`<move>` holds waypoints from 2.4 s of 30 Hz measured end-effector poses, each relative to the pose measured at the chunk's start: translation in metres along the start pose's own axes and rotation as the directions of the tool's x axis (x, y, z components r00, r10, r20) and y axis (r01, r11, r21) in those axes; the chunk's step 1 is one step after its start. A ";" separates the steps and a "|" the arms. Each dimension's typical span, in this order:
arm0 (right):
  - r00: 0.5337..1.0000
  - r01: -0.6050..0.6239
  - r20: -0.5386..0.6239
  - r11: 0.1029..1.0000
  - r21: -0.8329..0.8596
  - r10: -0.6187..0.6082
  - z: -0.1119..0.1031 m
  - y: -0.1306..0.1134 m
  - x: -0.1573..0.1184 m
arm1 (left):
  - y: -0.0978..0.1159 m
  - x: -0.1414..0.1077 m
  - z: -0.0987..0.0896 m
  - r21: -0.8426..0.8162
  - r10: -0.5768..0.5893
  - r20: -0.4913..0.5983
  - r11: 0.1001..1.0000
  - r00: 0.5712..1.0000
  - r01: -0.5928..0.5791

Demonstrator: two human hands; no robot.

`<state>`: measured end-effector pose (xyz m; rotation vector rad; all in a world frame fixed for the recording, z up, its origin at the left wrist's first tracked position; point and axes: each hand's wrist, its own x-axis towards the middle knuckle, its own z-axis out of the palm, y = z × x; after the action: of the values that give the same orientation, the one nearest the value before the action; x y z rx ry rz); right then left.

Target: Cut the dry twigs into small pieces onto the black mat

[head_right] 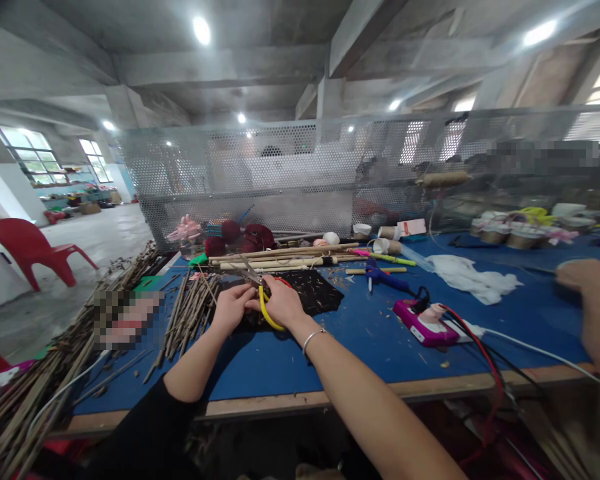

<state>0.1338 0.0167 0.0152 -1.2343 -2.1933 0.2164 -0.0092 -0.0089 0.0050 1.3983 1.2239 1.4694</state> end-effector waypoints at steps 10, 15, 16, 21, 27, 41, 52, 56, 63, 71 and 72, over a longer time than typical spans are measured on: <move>0.998 -0.050 0.051 0.998 0.027 0.049 0.004 -0.001 0.000 | 0.000 0.002 0.000 -0.055 -0.069 -0.053 0.996 0.996 0.066; 0.997 -0.065 0.029 0.997 -0.037 0.066 0.004 -0.004 -0.001 | -0.001 0.004 0.000 -0.126 -0.061 -0.047 0.990 0.997 0.055; 0.998 -0.054 0.020 0.998 -0.042 0.055 0.003 -0.004 -0.001 | -0.001 0.005 0.000 -0.132 -0.039 -0.031 0.991 0.999 0.035; 1.000 0.023 0.001 1.000 0.005 -0.023 0.004 -0.004 -0.001 | 0.001 0.003 0.000 -0.115 0.037 -0.003 0.993 0.999 -0.037; 0.999 0.027 0.023 0.997 0.067 -0.028 0.006 0.001 0.001 | 0.007 -0.002 0.000 -0.016 0.053 -0.025 0.998 0.998 -0.054; 0.986 0.137 0.092 0.990 0.028 -0.139 -0.005 0.009 0.002 | 0.008 -0.006 -0.001 -0.009 0.089 0.001 0.996 0.996 -0.089; 0.980 0.016 0.197 0.997 0.076 -0.031 -0.002 0.013 0.002 | 0.005 -0.008 -0.002 0.040 0.042 0.010 0.998 0.999 -0.042; 0.969 -0.008 0.248 0.993 0.120 -0.022 -0.002 0.011 0.003 | 0.007 -0.007 -0.005 0.102 0.057 0.015 0.993 0.998 -0.058; 0.986 0.009 0.169 0.999 0.035 -0.015 -0.007 0.000 0.002 | 0.007 -0.007 -0.007 0.148 0.097 0.004 0.984 0.995 -0.096; 0.986 -0.003 0.166 0.994 0.112 -0.016 -0.007 -0.006 -0.002 | 0.012 -0.011 -0.009 0.190 0.119 0.028 0.974 0.993 -0.122; 0.986 -0.011 0.169 0.994 0.113 -0.008 -0.008 -0.006 -0.002 | 0.014 -0.011 -0.009 0.186 0.114 0.025 0.976 0.993 -0.116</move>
<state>0.1346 0.0103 0.0235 -1.1923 -2.2887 0.4556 -0.0155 -0.0237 0.0158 1.6263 1.3197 1.4493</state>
